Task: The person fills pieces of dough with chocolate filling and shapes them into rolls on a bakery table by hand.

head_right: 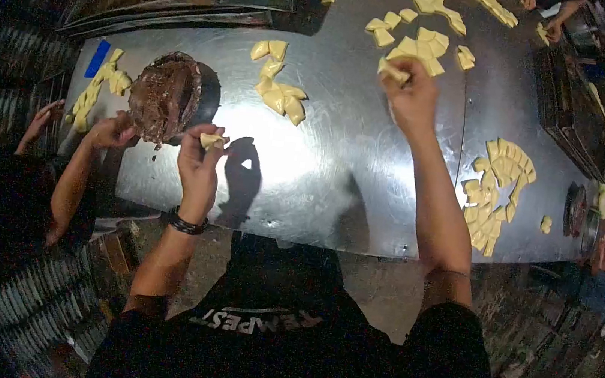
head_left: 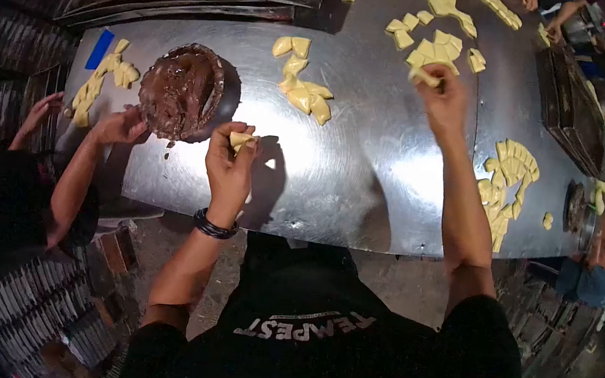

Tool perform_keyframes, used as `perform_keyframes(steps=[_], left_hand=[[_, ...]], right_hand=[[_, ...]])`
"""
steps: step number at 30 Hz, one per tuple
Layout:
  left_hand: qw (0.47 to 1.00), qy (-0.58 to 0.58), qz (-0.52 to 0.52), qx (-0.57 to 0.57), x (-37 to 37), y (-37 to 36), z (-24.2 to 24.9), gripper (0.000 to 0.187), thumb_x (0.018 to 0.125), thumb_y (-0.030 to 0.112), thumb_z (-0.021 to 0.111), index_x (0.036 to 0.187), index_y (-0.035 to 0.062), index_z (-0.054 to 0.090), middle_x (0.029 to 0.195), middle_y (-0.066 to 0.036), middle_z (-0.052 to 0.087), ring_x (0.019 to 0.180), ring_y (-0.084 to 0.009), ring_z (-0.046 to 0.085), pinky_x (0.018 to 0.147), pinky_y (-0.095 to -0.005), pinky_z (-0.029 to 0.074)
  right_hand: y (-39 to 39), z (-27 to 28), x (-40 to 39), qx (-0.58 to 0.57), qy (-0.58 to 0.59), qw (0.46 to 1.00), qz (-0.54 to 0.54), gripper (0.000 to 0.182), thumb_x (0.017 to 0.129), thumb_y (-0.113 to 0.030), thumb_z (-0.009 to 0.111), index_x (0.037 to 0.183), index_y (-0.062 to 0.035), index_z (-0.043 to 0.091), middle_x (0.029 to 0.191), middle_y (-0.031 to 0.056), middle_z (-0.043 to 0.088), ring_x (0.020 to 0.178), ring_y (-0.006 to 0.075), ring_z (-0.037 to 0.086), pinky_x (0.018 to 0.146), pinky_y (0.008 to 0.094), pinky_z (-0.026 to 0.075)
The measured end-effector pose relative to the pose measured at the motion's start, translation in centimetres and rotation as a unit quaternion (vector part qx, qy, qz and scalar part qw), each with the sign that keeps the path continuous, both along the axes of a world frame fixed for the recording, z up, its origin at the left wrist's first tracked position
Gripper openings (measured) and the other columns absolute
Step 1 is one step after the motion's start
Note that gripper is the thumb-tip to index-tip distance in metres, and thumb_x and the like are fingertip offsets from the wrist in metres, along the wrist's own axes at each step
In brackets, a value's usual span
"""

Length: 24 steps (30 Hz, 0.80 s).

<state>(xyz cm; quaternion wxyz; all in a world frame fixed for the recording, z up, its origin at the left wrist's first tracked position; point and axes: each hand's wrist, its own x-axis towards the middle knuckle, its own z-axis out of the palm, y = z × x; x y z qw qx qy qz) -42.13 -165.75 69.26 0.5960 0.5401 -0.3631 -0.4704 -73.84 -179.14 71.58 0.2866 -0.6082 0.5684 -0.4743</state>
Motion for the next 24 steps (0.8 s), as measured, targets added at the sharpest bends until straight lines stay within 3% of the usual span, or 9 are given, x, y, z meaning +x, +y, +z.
perform_keyframes(steps=[2,5,7,8,10,12,18,21,24], left_hand=[[0.982,-0.122,0.025,-0.145,-1.7,-0.6,3.2,0.023,0.088,-0.002,0.051,0.111,0.0019,0.049,0.111,-0.014,0.056,0.101,-0.0155,0.056,0.088,-0.0292,0.046],[0.804,-0.519,0.068,-0.281,-2.0,-3.6,1.7,0.037,0.074,-0.004,0.056,0.111,0.0025,0.055,0.123,-0.015,0.051,0.121,-0.0336,0.043,0.104,-0.0483,0.031],[0.703,-0.705,0.006,-0.089,-4.1,-3.9,-0.7,0.042,0.068,0.003,0.060,0.111,0.0059,0.058,0.131,-0.013,0.046,0.130,-0.0394,0.030,0.106,-0.0575,0.018],[0.715,-0.698,-0.038,-0.026,-4.1,-3.5,-3.4,0.043,0.070,0.014,0.067,0.112,0.0103,0.061,0.135,-0.012,0.042,0.137,-0.0352,0.020,0.109,-0.0586,0.011],[0.760,-0.645,-0.019,-0.081,-5.0,-3.2,-3.6,0.035,0.075,0.015,0.065,0.110,0.0110,0.061,0.129,-0.011,0.048,0.128,-0.0340,0.034,0.103,-0.0527,0.024],[0.781,-0.617,0.006,-0.101,-5.8,-3.7,-3.8,0.034,0.076,0.016,0.065,0.108,0.0089,0.060,0.123,-0.011,0.053,0.113,-0.0314,0.049,0.091,-0.0447,0.037],[0.807,-0.579,-0.073,-0.094,-6.4,-6.9,-4.6,0.036,0.073,0.009,0.063,0.108,0.0040,0.059,0.118,-0.015,0.055,0.099,-0.0346,0.057,0.083,-0.0416,0.047],[0.832,-0.521,-0.122,-0.149,-5.0,-7.5,-4.5,0.028,0.076,0.007,0.062,0.103,0.0022,0.062,0.104,-0.016,0.063,0.093,-0.0352,0.060,0.082,-0.0396,0.049],[0.910,-0.394,-0.073,-0.106,-2.3,-6.8,-6.0,0.019,0.081,0.007,0.056,0.098,-0.0002,0.063,0.099,-0.018,0.065,0.092,-0.0372,0.062,0.080,-0.0395,0.050]], right_hand=[[0.7,5.4,1.6,-0.215,-0.075,0.974,-0.013,0.018,0.076,-0.004,0.066,0.093,-0.0045,0.060,0.096,0.0093,0.063,0.089,0.0222,0.060,0.075,0.0308,0.049],[-1.0,4.1,3.2,-0.424,-0.027,0.898,-0.116,0.018,0.075,-0.004,0.065,0.092,-0.0041,0.059,0.101,0.0134,0.062,0.096,0.0278,0.059,0.081,0.0343,0.048],[-0.6,-2.3,4.2,-0.219,0.302,0.927,-0.018,0.030,0.075,-0.007,0.064,0.103,-0.0017,0.060,0.113,0.0163,0.059,0.106,0.0335,0.056,0.095,0.0410,0.041],[-0.5,-5.8,4.6,-0.101,0.488,0.867,0.020,0.034,0.075,-0.009,0.063,0.108,-0.0013,0.060,0.117,0.0172,0.058,0.109,0.0343,0.055,0.099,0.0418,0.038],[-0.8,-8.5,5.4,-0.078,0.288,0.917,0.264,0.040,0.077,-0.012,0.059,0.115,-0.0008,0.059,0.119,0.0180,0.057,0.113,0.0330,0.052,0.101,0.0402,0.036],[-1.2,-7.7,7.9,-0.055,0.215,0.930,0.292,0.037,0.079,-0.013,0.057,0.114,-0.0021,0.060,0.118,0.0189,0.057,0.113,0.0321,0.052,0.100,0.0408,0.037],[-3.8,-7.3,12.1,-0.010,0.255,0.906,0.339,0.030,0.072,-0.011,0.060,0.100,-0.0074,0.067,0.101,0.0156,0.065,0.096,0.0323,0.061,0.086,0.0386,0.048],[-5.1,-6.1,9.9,0.169,0.189,0.878,0.406,0.022,0.074,-0.005,0.059,0.095,-0.0030,0.064,0.092,0.0097,0.065,0.080,0.0198,0.064,0.070,0.0321,0.052],[-3.2,-6.8,4.5,0.315,-0.112,0.916,0.223,0.024,0.071,-0.005,0.065,0.094,-0.0067,0.063,0.087,0.0097,0.065,0.077,0.0203,0.063,0.067,0.0323,0.053]])
